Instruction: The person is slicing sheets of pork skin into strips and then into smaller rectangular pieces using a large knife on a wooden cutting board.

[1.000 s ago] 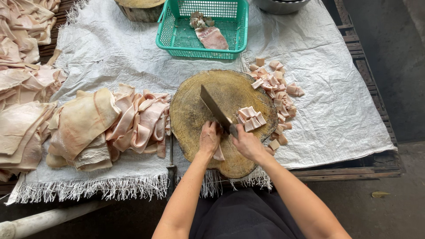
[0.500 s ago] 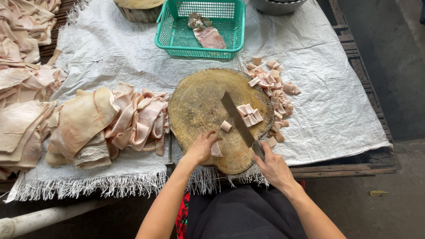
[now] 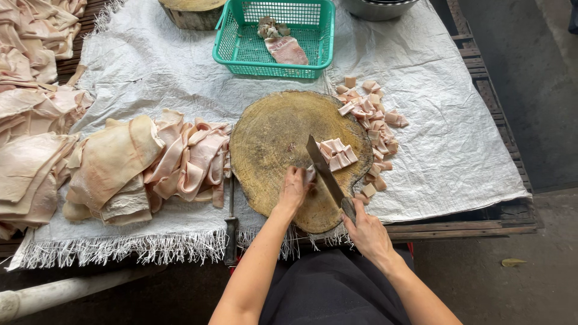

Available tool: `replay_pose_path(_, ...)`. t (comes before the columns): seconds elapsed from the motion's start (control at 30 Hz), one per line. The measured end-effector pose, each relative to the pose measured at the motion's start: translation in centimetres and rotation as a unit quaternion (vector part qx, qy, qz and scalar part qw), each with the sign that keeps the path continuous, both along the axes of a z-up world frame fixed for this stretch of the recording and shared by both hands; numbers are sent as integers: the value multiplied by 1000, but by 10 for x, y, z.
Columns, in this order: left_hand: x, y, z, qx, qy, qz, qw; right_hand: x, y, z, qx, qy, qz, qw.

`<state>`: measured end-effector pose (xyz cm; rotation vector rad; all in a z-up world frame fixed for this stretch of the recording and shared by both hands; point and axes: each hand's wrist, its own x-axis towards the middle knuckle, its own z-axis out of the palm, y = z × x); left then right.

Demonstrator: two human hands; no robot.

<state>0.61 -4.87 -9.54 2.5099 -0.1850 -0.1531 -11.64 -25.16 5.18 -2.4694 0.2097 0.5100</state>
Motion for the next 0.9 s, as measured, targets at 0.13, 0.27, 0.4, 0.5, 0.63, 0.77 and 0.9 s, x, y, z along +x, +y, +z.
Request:
replay_pose_path(0.13, 7, 7, 21, -46, 126, 26, 991, -15, 2, -1, 8, -58, 5, 998)
replay_pose_path(0.27, -10, 18, 29, -75, 35, 33, 996, -23, 9, -3, -22, -70, 39, 997)
replay_pose_path(0.4, -9, 3, 13, -33, -4, 31, 999, -24, 8, -1, -82, -22, 89, 992)
replay_pose_path(0.5, -7, 5, -3, -23, -82, 13, 996, -31, 3, -4, -106, 1, 95, 990)
replay_pose_path(0.63, -2, 6, -10, -17, -74, 6, 997, -39, 1, -19, -83, -16, 98, 992)
replay_pose_path(0.77, 3, 7, -17, -30, -24, 2, 999, -28, 13, -27, -86, -22, 98, 991)
replay_pose_path(0.9, 3, 12, -32, -60, -48, 9, 997, 4, 23, -27, -56, -1, 108, 993)
